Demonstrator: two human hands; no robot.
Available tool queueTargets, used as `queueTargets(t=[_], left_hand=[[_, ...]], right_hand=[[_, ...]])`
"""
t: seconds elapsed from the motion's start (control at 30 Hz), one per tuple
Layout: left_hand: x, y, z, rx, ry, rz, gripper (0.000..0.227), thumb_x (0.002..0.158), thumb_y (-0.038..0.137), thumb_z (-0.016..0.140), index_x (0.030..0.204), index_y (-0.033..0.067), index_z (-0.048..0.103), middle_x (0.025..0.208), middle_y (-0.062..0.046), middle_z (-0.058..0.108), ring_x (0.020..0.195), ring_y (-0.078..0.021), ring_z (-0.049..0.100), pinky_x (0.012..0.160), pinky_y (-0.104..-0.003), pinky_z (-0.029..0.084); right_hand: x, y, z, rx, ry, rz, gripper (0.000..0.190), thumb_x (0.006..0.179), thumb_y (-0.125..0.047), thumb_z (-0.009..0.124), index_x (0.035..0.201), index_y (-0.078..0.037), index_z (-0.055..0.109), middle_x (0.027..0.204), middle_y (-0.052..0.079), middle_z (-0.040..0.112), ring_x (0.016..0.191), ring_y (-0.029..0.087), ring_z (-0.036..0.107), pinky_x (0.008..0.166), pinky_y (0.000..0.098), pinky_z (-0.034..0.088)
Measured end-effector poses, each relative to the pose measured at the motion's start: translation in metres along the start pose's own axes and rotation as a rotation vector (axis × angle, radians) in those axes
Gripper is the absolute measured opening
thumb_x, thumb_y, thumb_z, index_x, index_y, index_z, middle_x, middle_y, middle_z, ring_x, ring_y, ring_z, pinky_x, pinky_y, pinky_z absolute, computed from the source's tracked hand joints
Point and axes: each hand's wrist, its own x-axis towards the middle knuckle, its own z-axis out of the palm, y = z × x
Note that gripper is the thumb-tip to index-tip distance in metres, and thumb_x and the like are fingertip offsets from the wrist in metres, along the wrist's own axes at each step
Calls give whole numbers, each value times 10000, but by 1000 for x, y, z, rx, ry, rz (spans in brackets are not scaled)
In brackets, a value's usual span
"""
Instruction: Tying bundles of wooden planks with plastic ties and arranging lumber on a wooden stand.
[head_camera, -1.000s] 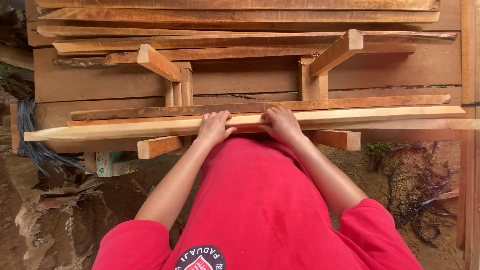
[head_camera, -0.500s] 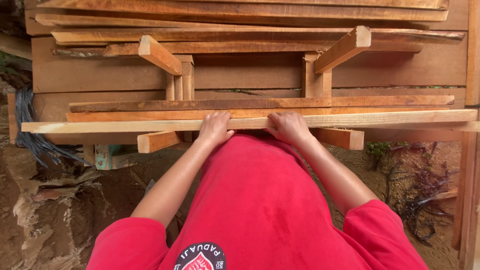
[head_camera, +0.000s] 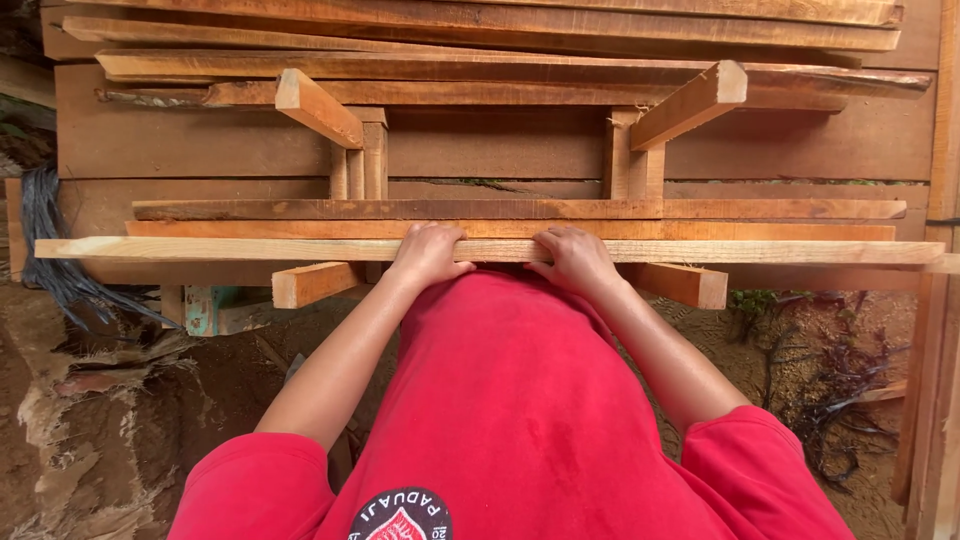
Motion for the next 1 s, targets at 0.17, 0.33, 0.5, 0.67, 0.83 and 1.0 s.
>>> queueTargets(t=[0.17,0.33,0.5,0.67,0.83,1.0], left_hand=[[-4,8,-27,-60,-28,31,467,790,467,772,1134,152,752,1081,-110,766,1113,-328,688,979,-475,483],[5,-6,-9,-98,-84,6,480,762,523,763,1129,214,766,1069,-80,773,1112,-323,698,956,-474,521],[6,1,-26,-75,-153,-2,648,712,571,763,1251,213,716,1142,-80,769,1146,-330,695,985,-490,525],[11,-6,-20,-56,-160,15,576,747,530,743,1229,213,733,1151,-70,773,1159,-336,688,1023,-514,503],[17,-13,20,41,-72,11,426,798,480,755,1152,244,775,1092,-41,791,1200,-274,685,1202,-526,306],[17,-11,30,164,58,59,547,688,486,878,1124,179,756,1097,-59,745,1319,-271,562,1202,-568,276]], right_hand=[[3,0,-7,23,-52,54,452,844,-491,740,1197,-212,694,1073,68,764,1069,306,728,929,463,570],[5,3,13,-120,-72,71,393,831,-493,775,1096,-246,622,926,-9,742,958,198,743,845,338,567],[-4,-19,-14,-34,13,29,444,850,-503,755,1118,-216,548,970,39,723,1016,236,689,850,371,499],[0,-4,13,-54,102,-48,488,818,-416,788,1226,-211,616,1132,16,627,1106,240,587,842,379,496],[0,4,24,-24,98,-77,478,798,-375,801,1211,-181,658,1179,27,635,1219,260,568,894,394,529],[5,-1,5,-23,35,-109,424,841,-355,757,1204,-147,685,1138,64,712,1124,277,670,895,417,549]])
